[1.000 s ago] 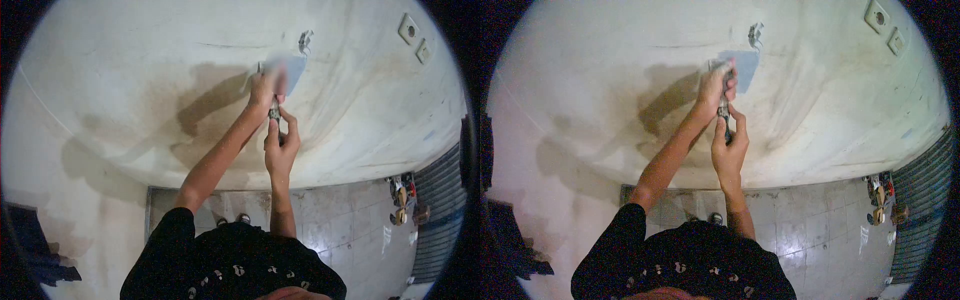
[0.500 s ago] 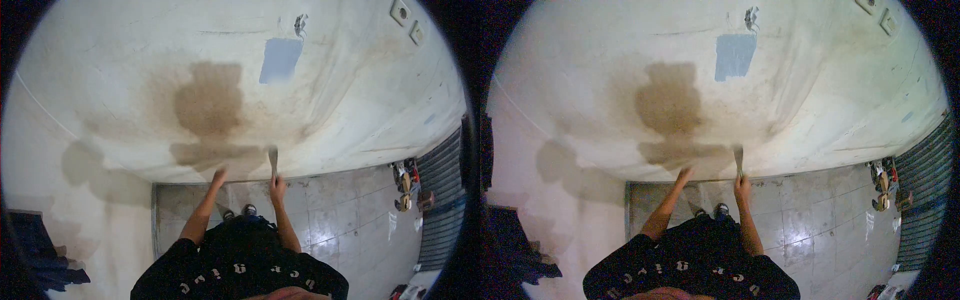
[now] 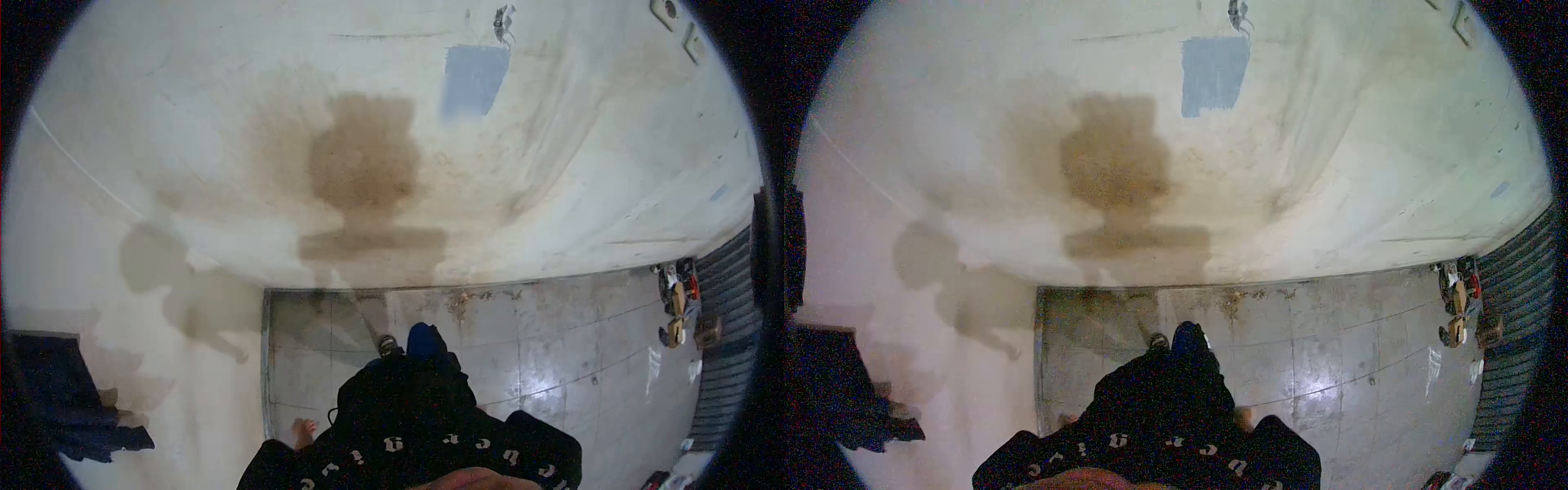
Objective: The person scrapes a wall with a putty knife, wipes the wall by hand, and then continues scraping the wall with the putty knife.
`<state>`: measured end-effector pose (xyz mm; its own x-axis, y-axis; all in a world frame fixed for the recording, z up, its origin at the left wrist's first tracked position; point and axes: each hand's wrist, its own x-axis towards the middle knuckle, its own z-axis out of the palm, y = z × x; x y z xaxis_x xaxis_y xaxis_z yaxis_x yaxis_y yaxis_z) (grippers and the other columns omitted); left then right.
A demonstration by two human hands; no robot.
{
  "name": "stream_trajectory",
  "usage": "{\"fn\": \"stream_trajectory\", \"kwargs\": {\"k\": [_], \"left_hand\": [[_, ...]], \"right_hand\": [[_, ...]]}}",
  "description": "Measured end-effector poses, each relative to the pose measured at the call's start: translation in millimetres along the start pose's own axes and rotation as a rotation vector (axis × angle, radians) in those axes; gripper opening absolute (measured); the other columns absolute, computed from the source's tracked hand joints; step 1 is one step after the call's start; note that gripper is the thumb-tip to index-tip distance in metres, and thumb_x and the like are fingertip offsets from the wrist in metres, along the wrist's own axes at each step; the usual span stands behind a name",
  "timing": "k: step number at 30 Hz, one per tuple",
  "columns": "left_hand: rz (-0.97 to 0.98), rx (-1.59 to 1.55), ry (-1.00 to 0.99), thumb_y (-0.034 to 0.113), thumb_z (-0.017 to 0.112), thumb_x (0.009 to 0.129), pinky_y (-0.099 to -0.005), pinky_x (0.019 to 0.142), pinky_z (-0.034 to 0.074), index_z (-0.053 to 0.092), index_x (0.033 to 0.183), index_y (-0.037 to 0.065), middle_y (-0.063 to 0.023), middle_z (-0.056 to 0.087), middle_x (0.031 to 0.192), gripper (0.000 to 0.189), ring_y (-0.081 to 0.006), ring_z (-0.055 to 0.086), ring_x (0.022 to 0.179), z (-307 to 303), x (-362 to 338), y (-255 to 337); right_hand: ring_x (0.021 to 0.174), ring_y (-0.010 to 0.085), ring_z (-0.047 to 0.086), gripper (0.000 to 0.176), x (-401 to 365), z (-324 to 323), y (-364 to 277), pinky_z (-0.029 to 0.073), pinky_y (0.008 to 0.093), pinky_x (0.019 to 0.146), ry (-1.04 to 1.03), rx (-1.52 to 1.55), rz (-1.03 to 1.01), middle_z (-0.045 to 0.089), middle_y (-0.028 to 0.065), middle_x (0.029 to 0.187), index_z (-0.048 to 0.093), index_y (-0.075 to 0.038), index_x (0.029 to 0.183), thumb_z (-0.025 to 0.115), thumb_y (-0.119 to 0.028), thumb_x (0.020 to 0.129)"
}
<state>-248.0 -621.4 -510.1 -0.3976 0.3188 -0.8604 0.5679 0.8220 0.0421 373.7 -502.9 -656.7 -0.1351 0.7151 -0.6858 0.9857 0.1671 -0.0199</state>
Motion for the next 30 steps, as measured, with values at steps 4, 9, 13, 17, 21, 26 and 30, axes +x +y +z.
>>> {"fn": "stream_trajectory", "kwargs": {"k": [4, 9, 13, 17, 21, 26, 30], "left_hand": [[0.223, 0.154, 0.114, 0.041, 0.060, 0.087, -0.0471, 0.079, 0.051, 0.066, 0.099, 0.001, -0.0200, 0.066, 0.102, 0.042, -0.0351, 0.062, 0.097, -1.8, 28.4, 99.8], [0.823, 0.176, 0.567, 0.035, 0.058, 0.086, -0.0440, 0.079, 0.052, 0.068, 0.098, -0.002, -0.0257, 0.066, 0.084, 0.040, -0.0382, 0.065, 0.085, 11.5, 143.2, 213.3], [0.452, -0.974, -0.304, 0.049, 0.050, 0.092, -0.0452, 0.092, 0.047, 0.047, 0.134, 0.001, -0.0168, 0.056, 0.129, 0.064, -0.0327, 0.058, 0.112, -45.3, 62.4, 361.4], [0.847, -1.415, -0.358, 0.054, 0.054, 0.090, -0.0407, 0.094, 0.044, 0.041, 0.138, 0.002, -0.0149, 0.057, 0.125, 0.073, -0.0272, 0.056, 0.115, -61.7, -42.4, 459.3], [0.792, -1.474, -0.323, 0.053, 0.054, 0.091, -0.0383, 0.093, 0.044, 0.045, 0.132, 0.000, -0.0139, 0.060, 0.121, 0.068, -0.0243, 0.056, 0.115, -69.5, -108.2, 516.3], [0.834, -1.563, -0.216, 0.043, 0.054, 0.093, -0.0358, 0.080, 0.051, 0.051, 0.123, 0.000, -0.0132, 0.065, 0.109, 0.053, -0.0228, 0.063, 0.101, -55.5, -127.9, 521.1], [0.860, -1.557, -0.090, 0.038, 0.054, 0.094, -0.0333, 0.077, 0.052, 0.058, 0.115, 0.000, -0.0118, 0.068, 0.097, 0.044, -0.0208, 0.066, 0.089, -100.9, -154.8, 532.7]], "right_hand": [[0.067, 0.0343, 0.064, 0.060, 154.8, -88.3, -13.5, 0.047, 0.0472, 0.058, 0.280, 0.463, 0.054, 0.065, 0.0159, 0.064, 0.070, -0.003, 0.075, 0.046, -0.056, 0.090], [0.060, 0.0282, 0.064, 0.024, 175.5, -364.6, -111.4, 0.051, 0.0428, 0.058, 0.413, 0.313, -0.395, 0.067, 0.0149, 0.070, 0.067, -0.005, 0.075, 0.064, -0.028, 0.080], [0.050, 0.0204, 0.060, 0.031, 180.3, -430.1, -147.4, 0.048, 0.0366, 0.046, 0.447, 0.769, -0.327, 0.063, 0.0133, 0.062, 0.064, 0.001, 0.076, 0.064, -0.029, 0.087], [0.048, 0.0156, 0.059, 0.033, 86.9, -441.6, -156.3, 0.046, 0.0302, 0.042, 0.284, 1.215, -0.434, 0.064, 0.0117, 0.066, 0.061, 0.002, 0.095, 0.070, -0.029, 0.086], [0.048, 0.0139, 0.059, 0.039, 44.5, -432.5, -139.2, 0.045, 0.0268, 0.040, 0.108, 1.411, -0.480, 0.065, 0.0116, 0.070, 0.054, -0.001, 0.107, 0.071, -0.030, 0.086], [0.048, 0.0121, 0.057, 0.030, 3.5, -449.6, -129.8, 0.039, 0.0269, 0.038, 0.155, 1.471, -0.621, 0.064, 0.0091, 0.066, 0.053, -0.005, 0.103, 0.069, -0.024, 0.088], [0.047, 0.0105, 0.054, 0.029, -15.8, -477.3, -138.0, 0.038, 0.0259, 0.040, 0.144, 1.514, -0.631, 0.061, 0.0068, 0.064, 0.052, -0.006, 0.104, 0.067, -0.026, 0.091]]}}
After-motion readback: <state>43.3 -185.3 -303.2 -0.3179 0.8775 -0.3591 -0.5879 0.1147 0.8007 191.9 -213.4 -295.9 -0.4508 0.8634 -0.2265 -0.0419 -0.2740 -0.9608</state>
